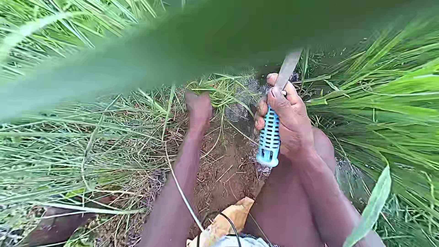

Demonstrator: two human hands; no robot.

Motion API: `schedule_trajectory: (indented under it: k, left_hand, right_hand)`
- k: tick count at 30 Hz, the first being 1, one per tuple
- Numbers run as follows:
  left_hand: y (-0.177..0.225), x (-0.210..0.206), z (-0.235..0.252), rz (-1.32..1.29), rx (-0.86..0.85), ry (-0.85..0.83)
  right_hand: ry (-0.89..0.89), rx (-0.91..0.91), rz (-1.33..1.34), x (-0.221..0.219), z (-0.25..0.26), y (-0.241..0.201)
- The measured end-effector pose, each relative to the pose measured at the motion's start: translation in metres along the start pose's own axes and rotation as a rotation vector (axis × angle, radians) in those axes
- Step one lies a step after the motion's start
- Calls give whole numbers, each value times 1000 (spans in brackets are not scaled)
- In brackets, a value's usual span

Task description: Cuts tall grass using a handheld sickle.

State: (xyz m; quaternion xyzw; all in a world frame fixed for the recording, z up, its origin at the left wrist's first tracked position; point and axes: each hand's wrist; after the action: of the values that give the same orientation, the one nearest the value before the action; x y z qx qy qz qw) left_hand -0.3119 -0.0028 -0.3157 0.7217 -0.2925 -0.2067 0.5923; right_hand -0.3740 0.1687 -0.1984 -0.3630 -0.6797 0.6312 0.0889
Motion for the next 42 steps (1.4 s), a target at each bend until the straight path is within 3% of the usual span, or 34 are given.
schedule_trajectory:
  k: [2, 4, 7, 10, 12, 15, 18, 24, 27, 29, 33, 35, 39, 42]
  left_hand:
    - [-46, -3, 3, 227, 240, -155]
    - [-61, -4, 1, 361, 378, -216]
    - [-31, -2, -5, 315, 263, -153]
    - [-3, 5, -1, -43, -1, -20]
    - [-13, 11, -1, -92, -73, 4]
    - [-61, 9, -13, 137, 181, -100]
    - [-72, 12, -22, 232, 359, -170]
    - [-33, 6, -19, -10, 146, 48]
    - [-73, 0, -19, 138, 246, -71]
    - [-97, -1, -16, 179, 221, -137]
    - [-32, -4, -29, 171, 207, -26]
    - [-30, 0, -30, 171, 209, 41]
    - [-88, 12, -32, 289, 325, -213]
    - [-85, 16, -32, 256, 356, -317]
  right_hand:
    - [-13, 3, 3, -2, -1, 1]
    - [-23, 4, -11, -2, -1, 0]
    - [1, 10, 11, 1, -3, 1]
    - [-16, 44, 0, 3, 1, 0]
    - [-47, 54, 16, 4, 3, 0]
    - [-47, 33, -10, 2, 1, 2]
    - [-44, 14, -48, 2, 0, 2]
    - [-44, 16, -42, 6, 1, 0]
    - [-41, 1, -46, 2, 3, 1]
    - [-56, -9, -50, -1, 2, 2]
    - [-35, -14, -82, 2, -3, 3]
    - [-36, -17, -85, 1, 1, 0]
    - [-61, 4, -37, -2, 3, 3]
    - [-64, 2, -59, -1, -1, 6]
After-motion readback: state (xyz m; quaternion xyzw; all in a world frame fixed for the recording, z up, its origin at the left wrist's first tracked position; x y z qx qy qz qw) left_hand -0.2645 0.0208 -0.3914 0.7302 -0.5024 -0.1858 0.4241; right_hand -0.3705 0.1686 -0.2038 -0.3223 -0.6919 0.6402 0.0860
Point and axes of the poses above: each hand's wrist, its own z-axis towards the middle knuckle, its own x-axis out of the back of the hand, y = z × x, and after that the axes turned 11 degrees about -y, right-handed
